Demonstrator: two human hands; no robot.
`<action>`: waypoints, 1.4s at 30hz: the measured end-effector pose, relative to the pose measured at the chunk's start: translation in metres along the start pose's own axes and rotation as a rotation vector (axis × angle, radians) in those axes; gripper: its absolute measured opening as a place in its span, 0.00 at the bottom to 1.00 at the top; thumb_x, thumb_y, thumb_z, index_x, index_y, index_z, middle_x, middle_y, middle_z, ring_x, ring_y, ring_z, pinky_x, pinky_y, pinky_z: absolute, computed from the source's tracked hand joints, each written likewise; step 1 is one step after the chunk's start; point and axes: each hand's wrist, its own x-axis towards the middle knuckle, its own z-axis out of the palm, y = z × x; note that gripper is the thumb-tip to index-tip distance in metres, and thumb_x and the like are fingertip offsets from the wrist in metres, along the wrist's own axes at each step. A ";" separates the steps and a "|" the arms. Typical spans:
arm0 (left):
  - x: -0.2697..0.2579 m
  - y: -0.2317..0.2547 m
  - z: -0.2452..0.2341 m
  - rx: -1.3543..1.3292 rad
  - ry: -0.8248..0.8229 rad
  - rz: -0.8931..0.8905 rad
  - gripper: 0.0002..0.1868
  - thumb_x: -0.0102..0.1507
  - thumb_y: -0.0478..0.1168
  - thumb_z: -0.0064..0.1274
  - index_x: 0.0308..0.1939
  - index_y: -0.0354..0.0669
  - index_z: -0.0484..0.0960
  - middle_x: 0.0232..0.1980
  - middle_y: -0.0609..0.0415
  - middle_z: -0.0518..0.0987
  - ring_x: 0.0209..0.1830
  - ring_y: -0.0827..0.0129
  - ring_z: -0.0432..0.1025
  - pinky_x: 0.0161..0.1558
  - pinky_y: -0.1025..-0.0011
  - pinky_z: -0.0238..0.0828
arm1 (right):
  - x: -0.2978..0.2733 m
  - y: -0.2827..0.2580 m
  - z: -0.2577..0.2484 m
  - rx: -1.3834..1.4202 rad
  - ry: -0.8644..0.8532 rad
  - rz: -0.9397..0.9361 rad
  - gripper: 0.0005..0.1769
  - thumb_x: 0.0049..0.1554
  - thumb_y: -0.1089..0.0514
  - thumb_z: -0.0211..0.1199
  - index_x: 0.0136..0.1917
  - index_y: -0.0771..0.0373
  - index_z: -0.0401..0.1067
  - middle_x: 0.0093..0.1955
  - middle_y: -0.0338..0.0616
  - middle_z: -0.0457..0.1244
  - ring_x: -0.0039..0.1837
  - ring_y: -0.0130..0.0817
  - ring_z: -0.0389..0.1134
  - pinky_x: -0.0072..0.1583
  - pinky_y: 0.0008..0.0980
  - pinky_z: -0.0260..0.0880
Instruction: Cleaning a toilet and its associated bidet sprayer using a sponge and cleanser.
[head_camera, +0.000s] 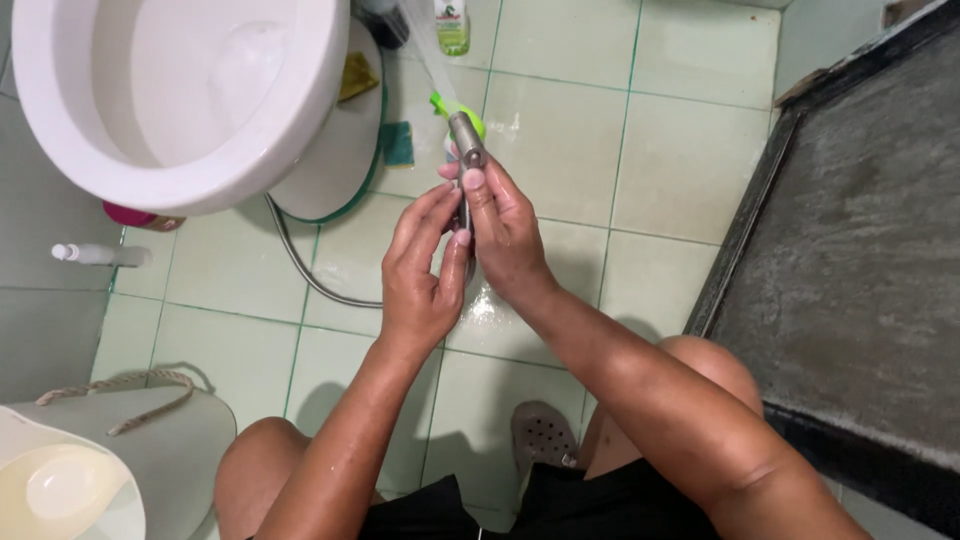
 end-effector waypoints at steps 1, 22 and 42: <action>0.002 0.002 0.001 -0.020 -0.003 -0.037 0.18 0.70 0.31 0.51 0.65 0.34 0.76 0.69 0.41 0.74 0.61 0.55 0.78 0.61 0.64 0.76 | 0.001 0.000 -0.001 0.007 -0.016 0.007 0.28 0.72 0.46 0.46 0.76 0.66 0.62 0.63 0.42 0.65 0.60 0.23 0.65 0.62 0.26 0.69; 0.042 0.004 0.031 -0.030 -0.018 -0.144 0.26 0.65 0.34 0.60 0.67 0.37 0.76 0.70 0.42 0.72 0.65 0.55 0.74 0.58 0.65 0.78 | 0.074 -0.003 -0.060 0.035 0.032 0.072 0.29 0.69 0.42 0.48 0.73 0.63 0.65 0.62 0.45 0.69 0.45 0.27 0.73 0.44 0.28 0.75; 0.046 0.004 0.052 0.118 -0.114 -0.137 0.26 0.67 0.32 0.54 0.69 0.32 0.70 0.71 0.37 0.71 0.69 0.44 0.70 0.67 0.60 0.70 | 0.092 0.016 -0.074 0.143 0.020 0.211 0.29 0.68 0.42 0.51 0.71 0.65 0.68 0.56 0.45 0.70 0.42 0.28 0.71 0.44 0.28 0.75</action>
